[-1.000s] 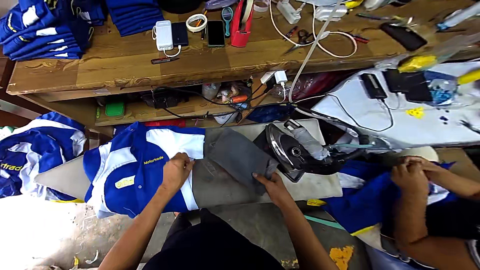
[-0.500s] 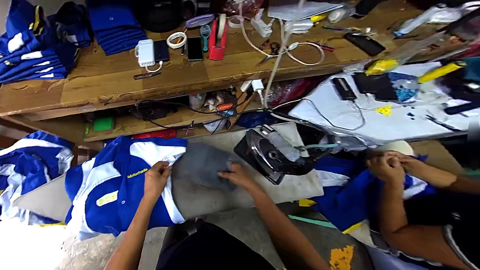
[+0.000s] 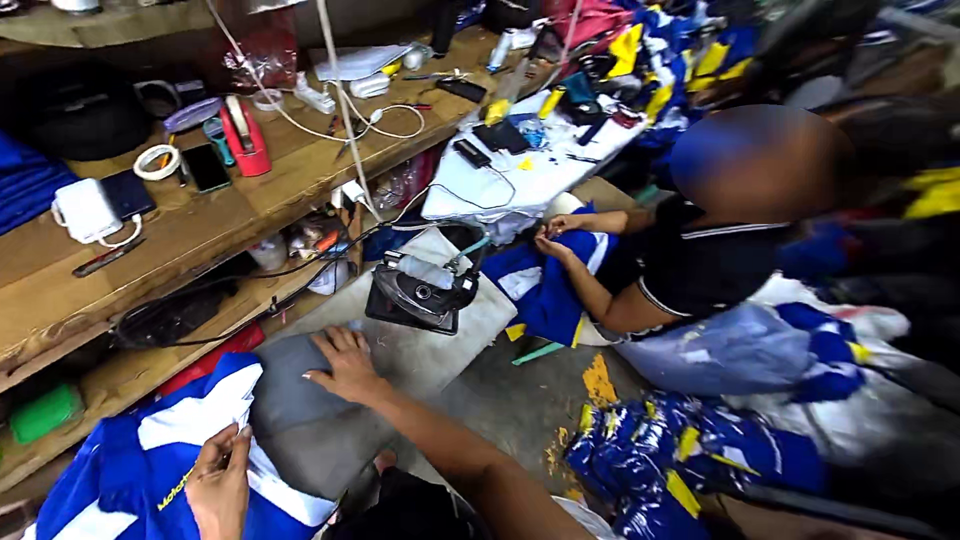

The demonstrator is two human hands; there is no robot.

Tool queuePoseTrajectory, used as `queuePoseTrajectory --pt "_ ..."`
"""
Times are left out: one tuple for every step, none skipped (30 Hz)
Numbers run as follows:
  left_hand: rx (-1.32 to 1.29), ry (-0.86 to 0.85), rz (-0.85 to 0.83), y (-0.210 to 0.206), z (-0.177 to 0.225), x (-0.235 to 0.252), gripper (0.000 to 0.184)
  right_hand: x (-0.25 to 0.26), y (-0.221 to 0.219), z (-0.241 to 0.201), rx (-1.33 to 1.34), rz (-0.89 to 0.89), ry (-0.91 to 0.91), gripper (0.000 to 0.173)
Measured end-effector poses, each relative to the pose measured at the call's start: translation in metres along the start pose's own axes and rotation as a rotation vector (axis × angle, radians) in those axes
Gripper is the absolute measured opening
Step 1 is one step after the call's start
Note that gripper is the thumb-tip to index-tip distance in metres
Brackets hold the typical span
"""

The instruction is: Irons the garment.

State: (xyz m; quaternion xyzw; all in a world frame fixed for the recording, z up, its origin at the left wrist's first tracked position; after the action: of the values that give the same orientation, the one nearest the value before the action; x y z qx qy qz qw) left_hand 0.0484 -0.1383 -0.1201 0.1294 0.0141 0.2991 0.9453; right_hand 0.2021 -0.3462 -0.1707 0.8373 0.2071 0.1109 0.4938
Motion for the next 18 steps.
queuePoseTrajectory --pt "-0.012 0.011 -0.007 0.003 0.002 0.001 0.017 0.001 -0.010 -0.001 -0.031 -0.010 -0.016 0.075" --pt "-0.026 0.020 -0.013 0.006 0.003 0.002 0.017 0.003 -0.013 -0.002 -0.048 -0.011 -0.010 0.077" --pt "-0.041 0.021 -0.019 0.009 0.004 0.002 0.017 0.005 -0.014 -0.005 -0.055 -0.020 0.023 0.077" --pt "-0.054 0.016 -0.022 0.012 0.005 0.001 0.018 0.006 -0.015 -0.008 -0.051 -0.033 0.077 0.076" --pt "-0.063 0.014 -0.023 0.014 0.007 0.000 0.019 0.007 -0.017 -0.013 -0.045 -0.055 0.144 0.075" --pt "-0.063 0.013 -0.026 0.016 0.010 -0.001 0.020 0.010 -0.021 -0.020 -0.043 -0.080 0.214 0.074" --pt "-0.058 0.012 -0.033 0.017 0.014 -0.002 0.020 0.012 -0.024 -0.029 -0.042 -0.114 0.276 0.073" --pt "-0.054 0.005 -0.045 0.016 0.017 -0.003 0.020 0.013 -0.027 -0.038 -0.045 -0.152 0.320 0.073" --pt "-0.054 -0.002 -0.062 0.014 0.020 -0.004 0.020 0.013 -0.028 -0.047 -0.047 -0.195 0.341 0.072" --pt "-0.055 -0.009 -0.084 0.010 0.021 -0.004 0.020 0.013 -0.026 -0.053 -0.037 -0.229 0.342 0.070" --pt "-0.053 -0.013 -0.112 0.007 0.021 -0.005 0.019 0.011 -0.023 -0.057 -0.010 -0.238 0.326 0.066" --pt "-0.047 -0.019 -0.140 0.003 0.019 -0.006 0.019 0.007 -0.017 -0.059 0.036 -0.216 0.300 0.059" --pt "-0.041 -0.019 -0.166 -0.001 0.016 -0.006 0.019 0.000 -0.010 -0.060 0.091 -0.156 0.268 0.050" --pt "-0.034 -0.014 -0.185 -0.005 0.010 -0.006 0.019 -0.008 -0.003 -0.058 0.154 -0.086 0.225 0.040" --pt "-0.029 -0.005 -0.193 -0.008 0.004 -0.007 0.019 -0.016 0.002 -0.055 0.227 -0.022 0.173 0.030" --pt "-0.027 0.005 -0.194 -0.011 -0.001 -0.008 0.019 -0.023 0.006 -0.052 0.317 0.019 0.120 0.025" --pt "-0.028 0.015 -0.190 -0.013 -0.005 -0.009 0.019 -0.027 0.008 -0.049 0.413 0.029 0.068 0.024" --pt "-0.035 0.022 -0.181 -0.015 -0.006 -0.009 0.019 -0.028 0.009 -0.047 0.490 0.003 0.022 0.025"
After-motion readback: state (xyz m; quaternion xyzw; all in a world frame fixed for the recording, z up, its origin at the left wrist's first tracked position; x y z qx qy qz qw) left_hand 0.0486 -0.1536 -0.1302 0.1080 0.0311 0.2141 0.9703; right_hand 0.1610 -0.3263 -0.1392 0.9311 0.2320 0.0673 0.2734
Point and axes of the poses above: each hand's wrist, its own x-axis towards the middle knuckle, its own y-axis out of the back of the hand, z = x × y, the point moved 5 cm from there along x, towards the middle knuckle, and after that the axes turned 5 degrees about -x, right-handed, at the moved point
